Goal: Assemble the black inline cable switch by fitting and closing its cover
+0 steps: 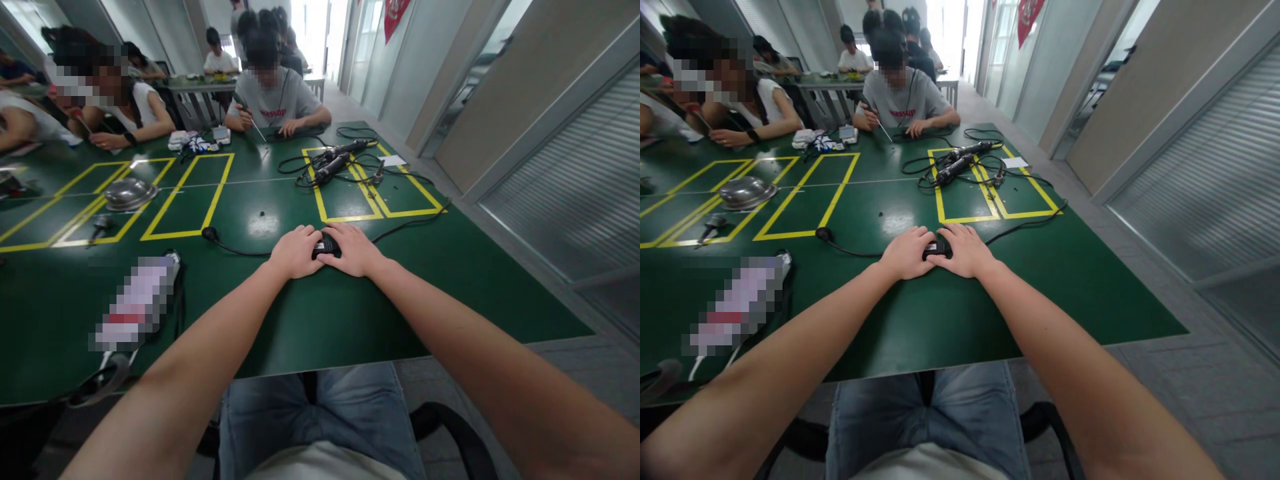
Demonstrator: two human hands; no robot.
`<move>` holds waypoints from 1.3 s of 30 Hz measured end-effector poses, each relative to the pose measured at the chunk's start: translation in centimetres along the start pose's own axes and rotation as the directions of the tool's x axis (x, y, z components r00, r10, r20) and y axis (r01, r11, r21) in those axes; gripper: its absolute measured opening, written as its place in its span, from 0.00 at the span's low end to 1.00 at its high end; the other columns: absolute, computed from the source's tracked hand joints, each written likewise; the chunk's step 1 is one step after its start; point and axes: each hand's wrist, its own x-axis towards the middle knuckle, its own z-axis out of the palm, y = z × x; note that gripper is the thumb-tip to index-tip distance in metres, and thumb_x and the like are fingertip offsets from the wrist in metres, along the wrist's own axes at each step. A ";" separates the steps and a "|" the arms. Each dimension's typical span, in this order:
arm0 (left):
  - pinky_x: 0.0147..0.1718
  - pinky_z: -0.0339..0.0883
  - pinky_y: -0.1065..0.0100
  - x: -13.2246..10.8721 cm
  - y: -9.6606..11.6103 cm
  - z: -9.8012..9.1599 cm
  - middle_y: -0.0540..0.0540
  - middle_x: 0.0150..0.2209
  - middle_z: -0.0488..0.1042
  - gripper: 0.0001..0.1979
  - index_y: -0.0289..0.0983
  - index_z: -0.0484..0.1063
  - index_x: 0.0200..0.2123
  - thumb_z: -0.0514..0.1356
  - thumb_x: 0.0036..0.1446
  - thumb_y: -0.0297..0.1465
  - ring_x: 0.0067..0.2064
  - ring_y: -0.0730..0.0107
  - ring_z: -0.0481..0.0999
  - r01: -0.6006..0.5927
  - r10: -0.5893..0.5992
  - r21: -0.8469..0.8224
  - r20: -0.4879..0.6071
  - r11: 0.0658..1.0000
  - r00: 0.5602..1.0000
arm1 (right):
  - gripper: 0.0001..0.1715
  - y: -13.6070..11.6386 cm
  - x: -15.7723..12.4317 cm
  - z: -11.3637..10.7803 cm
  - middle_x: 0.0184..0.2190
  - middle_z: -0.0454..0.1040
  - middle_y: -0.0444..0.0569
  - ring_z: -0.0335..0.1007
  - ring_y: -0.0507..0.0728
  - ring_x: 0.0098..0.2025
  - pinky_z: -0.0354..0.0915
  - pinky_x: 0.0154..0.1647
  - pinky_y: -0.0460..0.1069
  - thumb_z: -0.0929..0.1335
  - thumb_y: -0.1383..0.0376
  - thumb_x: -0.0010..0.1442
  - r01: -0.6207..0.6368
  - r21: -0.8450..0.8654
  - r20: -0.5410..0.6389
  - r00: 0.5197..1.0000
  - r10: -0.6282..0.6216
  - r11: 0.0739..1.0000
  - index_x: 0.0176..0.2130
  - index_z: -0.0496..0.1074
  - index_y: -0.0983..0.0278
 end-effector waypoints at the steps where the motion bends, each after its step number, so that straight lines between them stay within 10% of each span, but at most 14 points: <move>1: 0.56 0.80 0.48 -0.2 0.0 0.1 0.33 0.51 0.82 0.18 0.34 0.79 0.54 0.62 0.71 0.42 0.55 0.43 0.82 0.011 -0.011 -0.018 -0.020 1.000 1.000 | 0.44 0.1 0.0 0.0 0.78 0.72 0.69 0.68 0.79 0.78 0.61 0.81 0.74 0.70 0.42 0.74 0.000 0.002 -0.005 1.000 0.000 1.000 0.74 0.74 0.67; 16: 0.59 0.79 0.48 -0.3 0.0 0.5 0.37 0.51 0.79 0.18 0.35 0.80 0.55 0.58 0.75 0.40 0.55 0.47 0.79 -0.055 0.025 -0.169 -0.176 0.984 0.984 | 0.43 0.4 1.2 -0.9 0.48 0.84 0.62 0.80 0.73 0.51 0.73 0.56 0.66 0.62 0.30 0.74 0.151 0.173 -0.205 0.972 -0.114 0.973 0.51 0.82 0.63; 25: 0.60 0.77 0.47 -0.2 -1.1 0.9 0.37 0.52 0.80 0.17 0.37 0.81 0.55 0.61 0.79 0.44 0.56 0.47 0.78 0.283 -0.350 -0.238 -0.323 0.929 0.879 | 0.36 0.1 0.4 -1.5 0.36 0.81 0.48 0.76 0.63 0.34 0.67 0.38 0.56 0.67 0.37 0.76 -0.022 0.307 -0.087 0.995 0.051 0.951 0.63 0.73 0.62; 29: 0.56 0.79 0.45 -0.2 -1.7 1.4 0.37 0.51 0.81 0.16 0.40 0.83 0.54 0.65 0.76 0.44 0.56 0.44 0.78 0.401 -0.458 -0.238 -0.282 0.884 0.843 | 0.20 -0.3 -0.1 -2.3 0.33 0.79 0.46 0.74 0.62 0.32 0.64 0.34 0.55 0.70 0.46 0.75 -0.062 0.223 -0.044 0.996 0.073 0.973 0.51 0.74 0.58; 34: 0.58 0.78 0.45 -0.9 -1.1 0.4 0.35 0.55 0.81 0.10 0.39 0.80 0.52 0.63 0.74 0.36 0.58 0.43 0.79 0.349 -0.382 -0.160 -0.310 0.924 0.871 | 0.14 -0.8 -0.4 -3.1 0.38 0.81 0.51 0.77 0.64 0.36 0.67 0.38 0.56 0.72 0.50 0.74 -0.019 0.116 0.013 1.000 0.018 0.993 0.46 0.74 0.57; 39: 0.44 0.76 0.55 -2.7 -1.2 -1.4 0.44 0.38 0.82 0.06 0.42 0.74 0.41 0.58 0.72 0.32 0.40 0.54 0.81 0.146 -0.158 -0.143 -0.077 0.979 0.984 | 0.13 -0.9 -0.6 -3.7 0.39 0.82 0.51 0.79 0.65 0.37 0.69 0.37 0.56 0.72 0.51 0.74 0.004 0.139 0.056 0.998 -0.012 0.990 0.49 0.74 0.56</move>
